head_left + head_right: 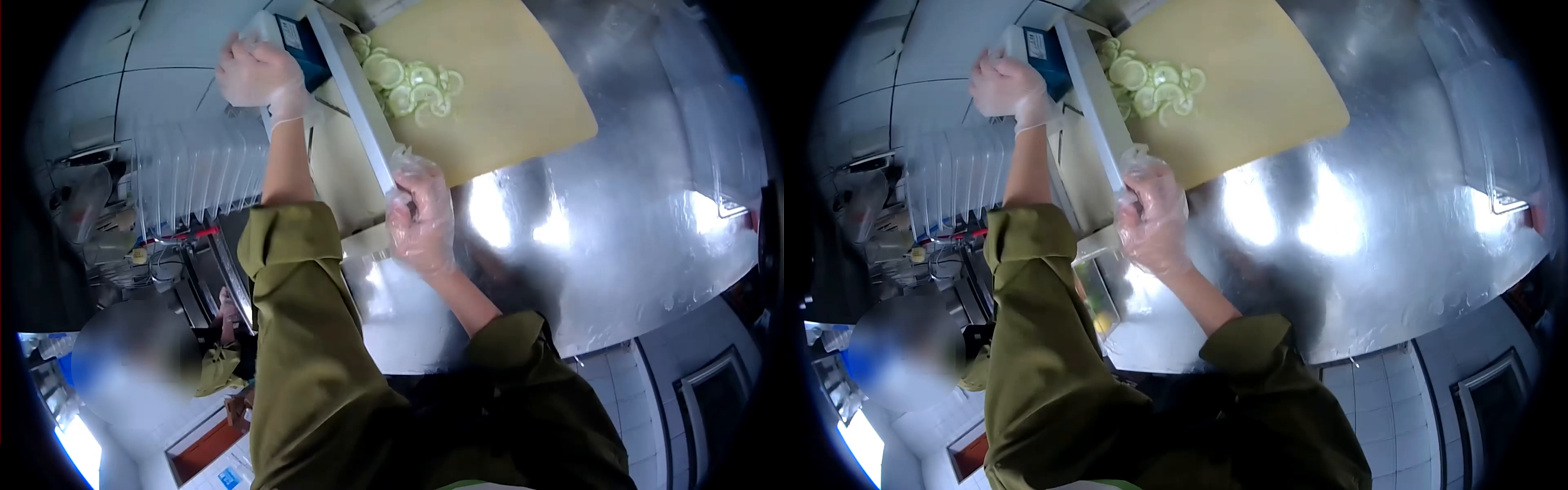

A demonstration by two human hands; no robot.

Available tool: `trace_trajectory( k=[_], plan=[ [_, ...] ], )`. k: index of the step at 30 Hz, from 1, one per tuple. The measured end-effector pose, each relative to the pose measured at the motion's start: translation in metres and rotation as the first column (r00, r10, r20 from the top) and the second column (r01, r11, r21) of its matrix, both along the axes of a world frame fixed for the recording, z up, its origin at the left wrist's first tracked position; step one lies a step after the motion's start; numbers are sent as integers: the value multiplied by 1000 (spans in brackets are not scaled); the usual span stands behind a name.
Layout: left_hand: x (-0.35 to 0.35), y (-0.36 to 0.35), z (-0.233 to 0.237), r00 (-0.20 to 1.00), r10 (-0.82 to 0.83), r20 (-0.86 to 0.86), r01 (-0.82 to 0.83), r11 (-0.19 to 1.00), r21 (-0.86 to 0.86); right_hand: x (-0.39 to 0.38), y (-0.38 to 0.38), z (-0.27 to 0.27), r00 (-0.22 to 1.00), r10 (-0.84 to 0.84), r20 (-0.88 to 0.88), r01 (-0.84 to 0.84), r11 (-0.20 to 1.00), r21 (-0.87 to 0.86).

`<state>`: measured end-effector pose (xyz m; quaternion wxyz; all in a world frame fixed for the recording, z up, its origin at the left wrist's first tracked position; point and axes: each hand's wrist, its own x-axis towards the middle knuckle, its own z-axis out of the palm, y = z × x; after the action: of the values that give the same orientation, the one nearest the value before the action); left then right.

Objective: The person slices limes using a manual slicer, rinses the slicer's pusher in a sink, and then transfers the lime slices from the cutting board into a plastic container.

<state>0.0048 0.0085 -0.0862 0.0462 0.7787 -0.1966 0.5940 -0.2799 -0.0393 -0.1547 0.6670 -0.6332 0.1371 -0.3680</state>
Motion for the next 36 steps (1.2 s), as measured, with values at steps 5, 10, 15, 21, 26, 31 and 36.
trace_trajectory(
  k=[5,10,15,21,26,31,36],
  plan=[
    [-9,21,23,960,75,-269,-29,985,173,-5,-2,8,994,-42,-98,31,993,-116],
    [8,36,49,823,-20,-568,78,994,78,-6,0,4,992,-52,-113,34,987,-159],
    [-64,30,48,796,-104,-596,82,995,-64,-7,4,0,986,-10,-164,-14,989,-147],
    [-180,35,55,782,-130,-609,67,990,-125,-8,-3,4,975,7,-220,-55,976,-212],
    [-215,41,54,786,-180,-591,93,980,-174,-11,-5,15,950,33,-310,-91,981,-173],
    [-202,47,48,756,-226,-614,143,973,-183,-7,-4,6,944,43,-327,-106,978,-178],
    [-228,64,82,304,-839,-452,-233,395,-889,-6,-6,0,943,80,-322,-135,979,-151]
  ],
)
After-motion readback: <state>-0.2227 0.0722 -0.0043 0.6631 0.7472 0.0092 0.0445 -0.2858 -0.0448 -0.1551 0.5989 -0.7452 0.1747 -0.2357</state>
